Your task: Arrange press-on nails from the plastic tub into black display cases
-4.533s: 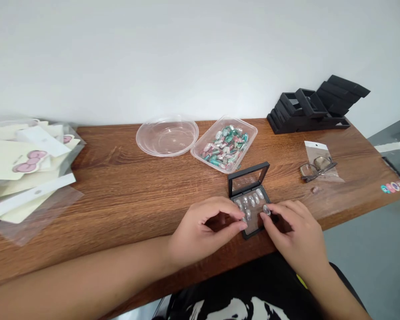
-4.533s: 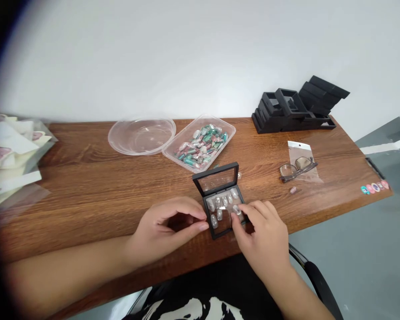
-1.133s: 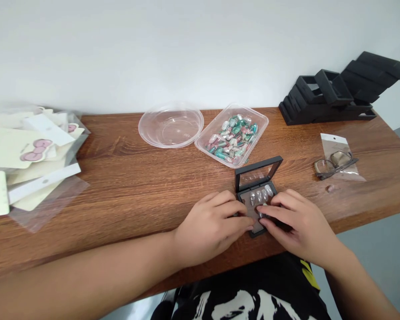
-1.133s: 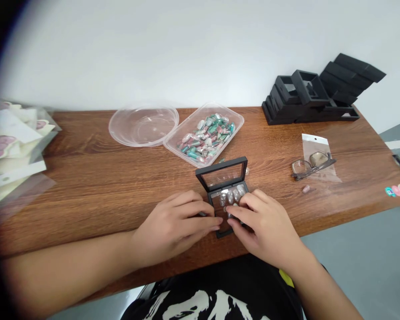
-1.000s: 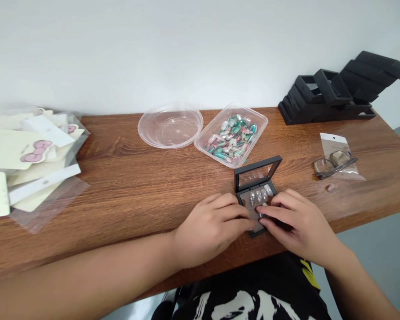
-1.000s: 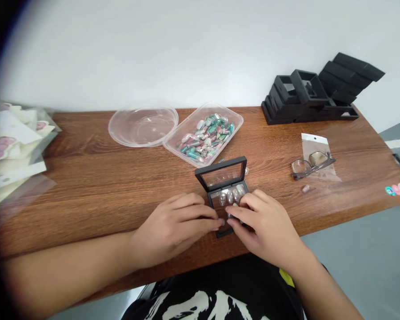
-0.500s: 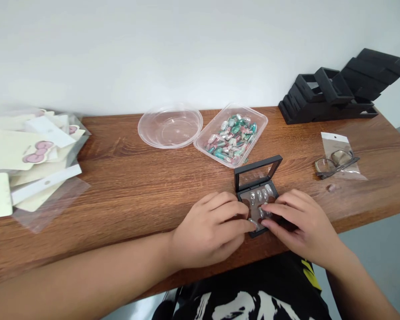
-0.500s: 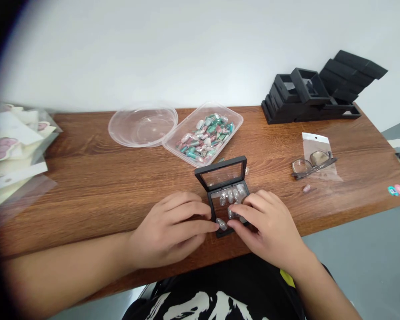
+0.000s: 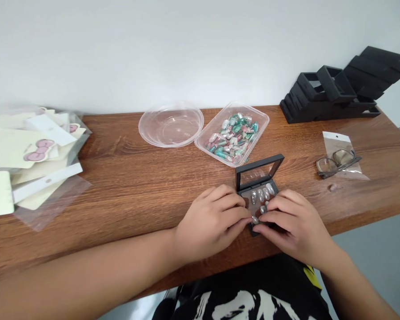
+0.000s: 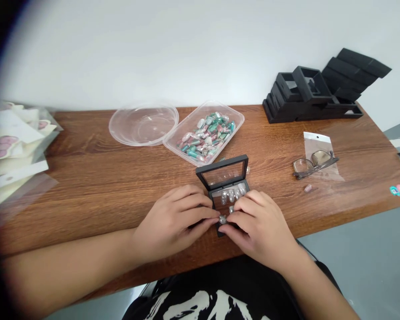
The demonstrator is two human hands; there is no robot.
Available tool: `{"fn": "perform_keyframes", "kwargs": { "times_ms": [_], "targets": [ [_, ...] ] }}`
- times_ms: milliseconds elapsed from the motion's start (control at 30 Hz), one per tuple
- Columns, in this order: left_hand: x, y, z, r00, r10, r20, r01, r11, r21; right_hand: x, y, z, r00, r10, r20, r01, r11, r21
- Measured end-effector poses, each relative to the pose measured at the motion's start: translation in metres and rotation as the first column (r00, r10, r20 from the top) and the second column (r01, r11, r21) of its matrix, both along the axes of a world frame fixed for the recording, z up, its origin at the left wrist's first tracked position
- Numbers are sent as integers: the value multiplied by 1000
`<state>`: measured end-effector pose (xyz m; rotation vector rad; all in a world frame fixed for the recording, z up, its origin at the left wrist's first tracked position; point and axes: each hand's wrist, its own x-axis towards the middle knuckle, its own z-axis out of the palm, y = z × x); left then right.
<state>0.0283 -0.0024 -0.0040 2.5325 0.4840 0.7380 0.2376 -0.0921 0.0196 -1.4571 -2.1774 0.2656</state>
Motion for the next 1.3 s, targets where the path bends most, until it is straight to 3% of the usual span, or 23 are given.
{"fn": "perform_keyframes", "kwargs": {
  "times_ms": [400, 700, 933, 1133, 1300],
  "targets": [
    [6, 1, -1, 998, 64, 30, -62, 997, -45, -10, -2, -2, 997, -68, 48, 61, 989, 136],
    [8, -1, 1, 998, 56, 36, -54, 998, -43, -30, -8, -10, 963, -268, 26, 254, 937, 241],
    [7, -2, 3, 997, 36, 70, -34, 999, -31, -39, -11, -14, 942, -337, 13, 323, 914, 246],
    [5, -1, 3, 996, 14, 89, -11, 999, -39, -22, -18, -1, 884, -373, -282, 414, 905, 98],
    [3, 0, 3, 997, -18, 70, 20, 999, -28, 2, -22, -1, 870, -398, -290, 443, 890, 107]
  ]
}}
